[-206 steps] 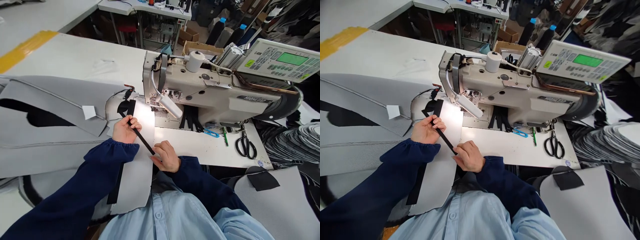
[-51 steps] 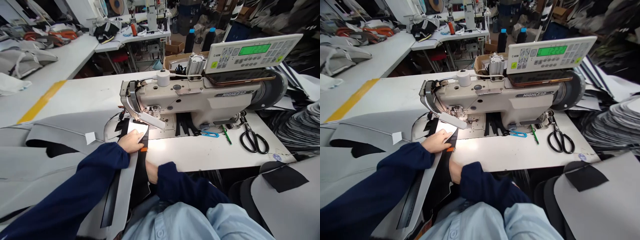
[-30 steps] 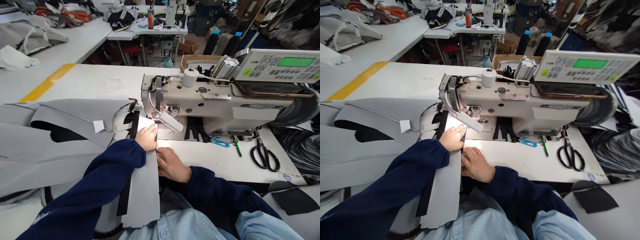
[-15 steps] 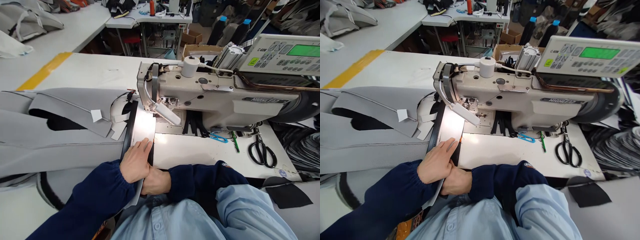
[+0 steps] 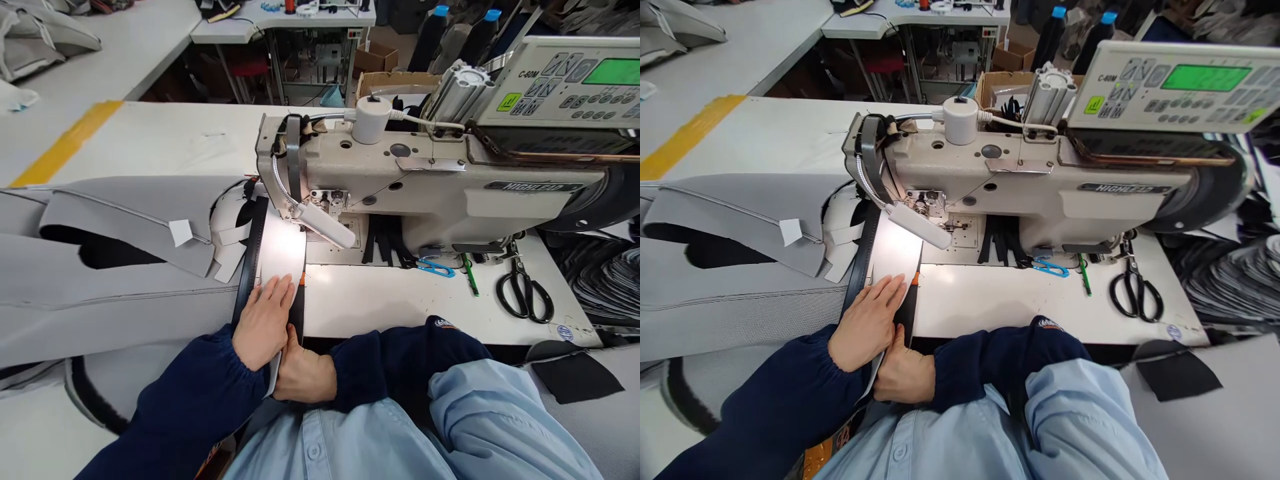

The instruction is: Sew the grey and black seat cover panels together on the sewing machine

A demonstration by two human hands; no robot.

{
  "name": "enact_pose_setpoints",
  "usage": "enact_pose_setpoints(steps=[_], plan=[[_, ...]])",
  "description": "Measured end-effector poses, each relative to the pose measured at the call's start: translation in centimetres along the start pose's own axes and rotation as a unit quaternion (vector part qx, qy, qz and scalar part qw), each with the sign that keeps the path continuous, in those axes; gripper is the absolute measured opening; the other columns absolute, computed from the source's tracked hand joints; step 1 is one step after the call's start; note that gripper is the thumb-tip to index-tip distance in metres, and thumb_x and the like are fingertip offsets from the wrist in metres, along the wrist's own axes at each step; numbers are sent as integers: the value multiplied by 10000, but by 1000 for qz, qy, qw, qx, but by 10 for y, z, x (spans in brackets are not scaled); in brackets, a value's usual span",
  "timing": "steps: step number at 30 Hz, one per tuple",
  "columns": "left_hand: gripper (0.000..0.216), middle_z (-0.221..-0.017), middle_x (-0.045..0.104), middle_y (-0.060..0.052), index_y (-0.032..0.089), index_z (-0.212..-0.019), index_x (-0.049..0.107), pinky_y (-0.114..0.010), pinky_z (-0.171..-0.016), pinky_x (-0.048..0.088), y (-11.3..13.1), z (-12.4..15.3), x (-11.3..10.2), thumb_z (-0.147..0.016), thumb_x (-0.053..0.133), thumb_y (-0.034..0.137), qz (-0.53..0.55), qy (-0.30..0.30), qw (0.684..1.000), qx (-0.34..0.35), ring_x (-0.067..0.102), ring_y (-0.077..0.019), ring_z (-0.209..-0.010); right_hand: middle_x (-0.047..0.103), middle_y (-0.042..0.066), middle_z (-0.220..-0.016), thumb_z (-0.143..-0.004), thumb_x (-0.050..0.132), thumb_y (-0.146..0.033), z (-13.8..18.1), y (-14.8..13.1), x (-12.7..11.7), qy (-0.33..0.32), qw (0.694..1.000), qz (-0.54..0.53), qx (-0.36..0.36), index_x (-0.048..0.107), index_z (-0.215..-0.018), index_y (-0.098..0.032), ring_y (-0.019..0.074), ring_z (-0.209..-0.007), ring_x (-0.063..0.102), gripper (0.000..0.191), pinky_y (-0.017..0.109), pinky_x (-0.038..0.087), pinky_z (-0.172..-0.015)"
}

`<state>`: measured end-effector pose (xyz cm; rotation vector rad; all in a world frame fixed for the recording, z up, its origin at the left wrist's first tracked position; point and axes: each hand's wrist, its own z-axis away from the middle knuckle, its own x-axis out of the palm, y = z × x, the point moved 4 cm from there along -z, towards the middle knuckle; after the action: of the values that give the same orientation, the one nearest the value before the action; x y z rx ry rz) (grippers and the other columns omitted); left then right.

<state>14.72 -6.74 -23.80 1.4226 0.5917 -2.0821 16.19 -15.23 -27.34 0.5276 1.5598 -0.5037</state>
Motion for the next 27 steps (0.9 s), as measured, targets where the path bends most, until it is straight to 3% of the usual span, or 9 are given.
enact_pose_setpoints(steps=[2, 5, 8, 10, 13, 16, 22, 27], plan=[[619, -1493, 342, -103, 83, -1381, 437, -488, -1099, 328, 0, -1, 1, -764, 439, 122, -8, -2, 1000, 11, 306, -282, -1378, 673, 257, -1026, -873, 533, -195, -2, -1, 5, 4, 1000, 2, 18, 685, -1023, -43, 382, -949, 649, 262, 631, 505, -783], [595, -1497, 321, -142, 62, -1366, 443, -505, -1112, 297, -3, -7, 0, -788, 475, 200, 12, 12, 999, 50, 291, -294, -1386, 700, 189, -991, -862, 548, -171, -2, -4, 7, 10, 1000, -25, 0, 687, -1031, -122, 340, -882, 662, 225, 627, 499, -763], [423, -1438, 433, -96, 158, -1241, 564, -476, -1108, 307, -15, -20, -2, -897, 403, 344, 67, 53, 993, 79, 380, -258, -1338, 717, 119, -923, -853, 579, -169, 1, -3, 1, 6, 997, -68, -26, 704, -932, -178, 281, -792, 652, 148, 586, 496, -741], [390, -1391, 491, -75, 190, -1152, 609, -475, -1119, 283, -26, -30, -1, -946, 318, 348, 73, 88, 990, 86, 416, -236, -1312, 718, 83, -842, -833, 610, -163, 3, -2, -4, -2, 995, -95, -33, 707, -826, -189, 254, -734, 637, 100, 558, 490, -720], [400, -1447, 422, -91, 185, -1263, 545, -481, -1121, 273, -35, -37, 4, -950, 342, 328, 42, 122, 986, 109, 366, -249, -1349, 692, 50, -715, -816, 615, -133, 4, 1, -10, -7, 993, -113, -37, 695, -745, -186, 223, -661, 612, 119, 527, 480, -695], [430, -1471, 386, -86, 206, -1327, 499, -500, -1114, 283, -38, -36, 10, -941, 397, 365, 20, 128, 982, 136, 320, -272, -1376, 672, 49, -680, -814, 608, -141, 2, 4, -13, -3, 993, -113, -17, 690, -768, -175, 225, -660, 605, 100, 518, 475, -682], [391, -1443, 423, -101, 183, -1262, 547, -503, -1121, 283, -39, -39, 8, -928, 431, 349, 39, 131, 981, 137, 336, -278, -1364, 694, 72, -775, -845, 569, -162, -2, 12, -14, -23, 991, -127, 28, 688, -877, -186, 246, -728, 614, 126, 496, 477, -651], [383, -1429, 438, -108, 177, -1242, 555, -507, -1123, 267, -41, -54, 2, -915, 456, 350, 45, 127, 983, 128, 348, -284, -1351, 671, 64, -684, -837, 588, -155, -3, 29, -18, -44, 989, -128, 52, 692, -898, -174, 250, -717, 608, 122, 515, 467, -675]])
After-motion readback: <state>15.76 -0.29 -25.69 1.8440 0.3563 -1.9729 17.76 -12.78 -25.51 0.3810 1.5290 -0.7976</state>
